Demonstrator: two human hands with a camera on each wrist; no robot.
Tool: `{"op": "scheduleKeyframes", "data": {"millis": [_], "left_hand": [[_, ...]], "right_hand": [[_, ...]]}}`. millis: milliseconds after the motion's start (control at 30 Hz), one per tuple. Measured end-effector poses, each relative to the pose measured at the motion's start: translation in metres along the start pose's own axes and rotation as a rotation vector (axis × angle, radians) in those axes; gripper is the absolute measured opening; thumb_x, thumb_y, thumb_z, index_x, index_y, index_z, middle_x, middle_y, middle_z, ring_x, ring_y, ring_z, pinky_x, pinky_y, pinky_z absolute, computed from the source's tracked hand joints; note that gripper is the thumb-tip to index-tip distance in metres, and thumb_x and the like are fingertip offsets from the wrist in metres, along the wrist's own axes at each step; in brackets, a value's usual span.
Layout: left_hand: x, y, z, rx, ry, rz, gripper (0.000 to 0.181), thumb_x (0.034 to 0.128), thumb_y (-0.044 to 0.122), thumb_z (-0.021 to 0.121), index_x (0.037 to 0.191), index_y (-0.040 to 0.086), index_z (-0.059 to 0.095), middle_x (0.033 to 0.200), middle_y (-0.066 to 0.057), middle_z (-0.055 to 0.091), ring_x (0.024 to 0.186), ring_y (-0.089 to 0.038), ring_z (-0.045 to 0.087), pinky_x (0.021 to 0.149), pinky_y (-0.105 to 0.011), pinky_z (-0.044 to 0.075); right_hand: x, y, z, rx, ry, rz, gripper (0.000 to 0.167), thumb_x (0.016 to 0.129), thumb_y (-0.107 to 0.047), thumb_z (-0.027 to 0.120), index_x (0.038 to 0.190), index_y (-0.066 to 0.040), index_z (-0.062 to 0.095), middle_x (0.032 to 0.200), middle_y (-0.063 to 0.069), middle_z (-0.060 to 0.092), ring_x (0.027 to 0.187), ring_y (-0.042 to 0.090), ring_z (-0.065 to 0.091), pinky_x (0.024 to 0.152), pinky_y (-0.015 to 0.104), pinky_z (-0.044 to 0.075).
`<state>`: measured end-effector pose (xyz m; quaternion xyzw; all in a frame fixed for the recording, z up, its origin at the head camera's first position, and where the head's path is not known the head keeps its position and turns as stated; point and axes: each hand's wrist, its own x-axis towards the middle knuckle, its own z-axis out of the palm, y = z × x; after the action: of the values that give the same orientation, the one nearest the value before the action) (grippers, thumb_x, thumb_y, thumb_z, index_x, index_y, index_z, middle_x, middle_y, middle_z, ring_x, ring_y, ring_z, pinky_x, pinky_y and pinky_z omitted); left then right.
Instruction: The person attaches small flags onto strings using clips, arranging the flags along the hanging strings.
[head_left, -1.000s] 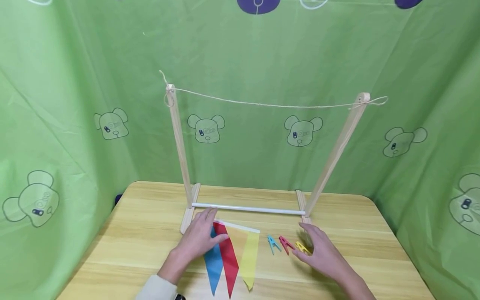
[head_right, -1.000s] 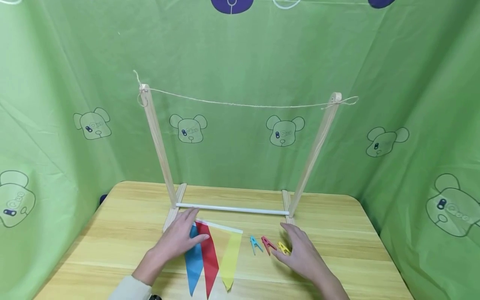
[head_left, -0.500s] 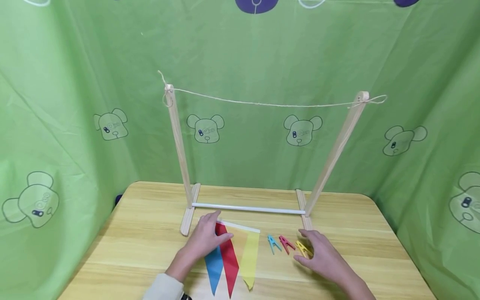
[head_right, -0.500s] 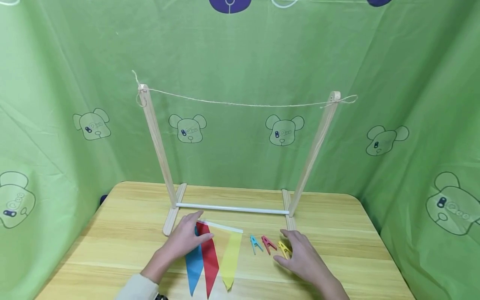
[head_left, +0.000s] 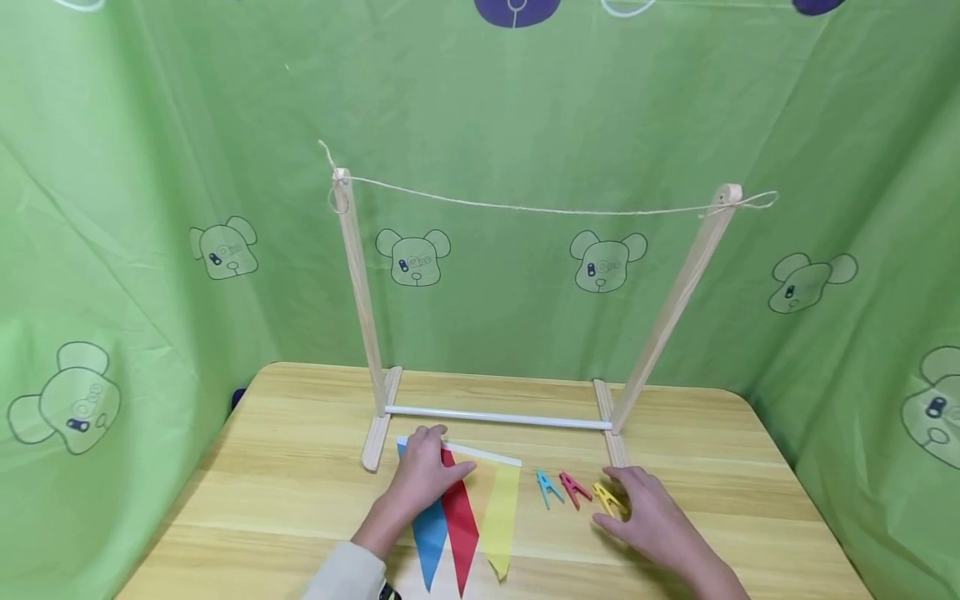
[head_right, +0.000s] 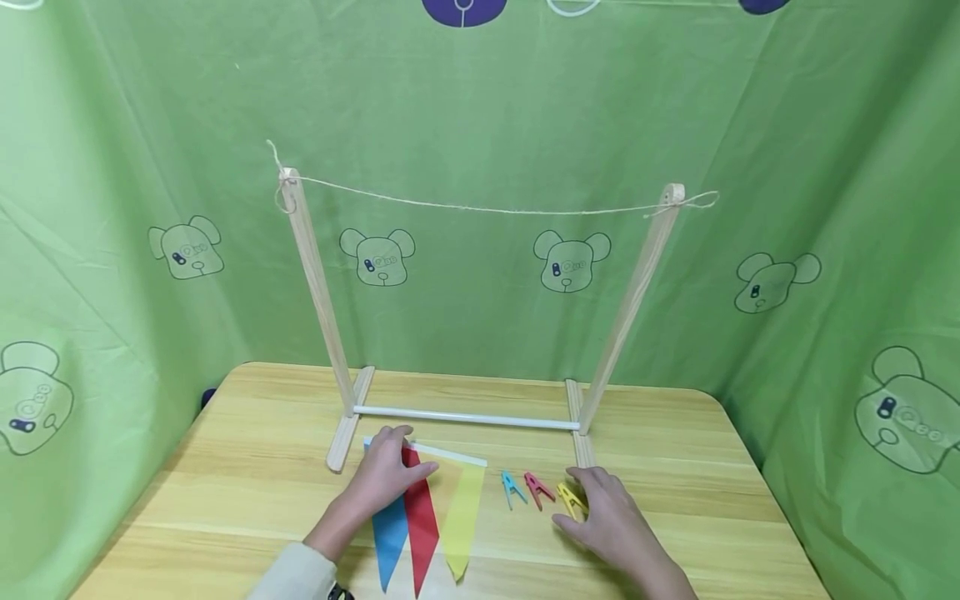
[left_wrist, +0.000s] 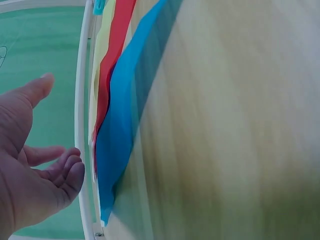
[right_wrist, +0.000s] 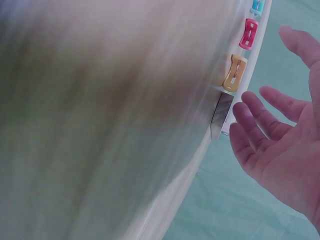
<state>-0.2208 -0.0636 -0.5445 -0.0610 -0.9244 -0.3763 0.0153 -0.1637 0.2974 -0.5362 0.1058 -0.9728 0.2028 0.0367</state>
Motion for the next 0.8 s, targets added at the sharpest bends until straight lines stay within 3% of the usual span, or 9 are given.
{"op": "scheduleKeyframes", "data": {"millis": [167,400,533,800], "left_hand": [[0.001,0.003,0.003,0.027,0.014,-0.027,0.080,0.0817,0.044,0.087,0.136,-0.008,0.058,0.110,-0.014,0.059,0.095,-0.022,0.055,0.078,-0.034,0.059],[0.006,0.006,0.007,0.034,0.017,-0.036,0.070,0.0808,0.042,0.088,0.122,-0.009,0.063,0.099,-0.012,0.057,0.085,-0.021,0.053,0.066,-0.031,0.054],[0.009,0.005,0.013,0.039,0.017,-0.054,0.065,0.0795,0.041,0.089,0.116,-0.007,0.065,0.097,-0.011,0.056,0.084,-0.022,0.052,0.066,-0.031,0.053],[0.010,0.005,0.019,0.064,0.037,-0.058,0.050,0.0742,0.034,0.094,0.096,0.000,0.064,0.090,-0.009,0.052,0.078,-0.021,0.050,0.062,-0.029,0.048]], "right_hand": [[-0.001,0.000,0.000,-0.040,-0.006,0.013,0.070,0.079,-0.041,0.088,0.132,-0.002,0.063,0.126,0.015,0.064,0.112,0.032,0.061,0.096,0.054,0.055],[-0.001,-0.001,-0.001,-0.074,-0.019,0.042,0.066,0.079,-0.039,0.088,0.130,-0.003,0.064,0.122,0.015,0.063,0.108,0.031,0.061,0.093,0.056,0.055],[0.002,-0.001,-0.001,-0.082,-0.038,0.046,0.063,0.078,-0.039,0.089,0.125,-0.004,0.066,0.115,0.011,0.063,0.097,0.023,0.057,0.083,0.047,0.055],[0.002,0.000,0.001,-0.064,-0.068,0.059,0.042,0.077,-0.029,0.090,0.105,-0.009,0.066,0.092,0.001,0.053,0.080,0.016,0.045,0.066,0.031,0.041]]}}
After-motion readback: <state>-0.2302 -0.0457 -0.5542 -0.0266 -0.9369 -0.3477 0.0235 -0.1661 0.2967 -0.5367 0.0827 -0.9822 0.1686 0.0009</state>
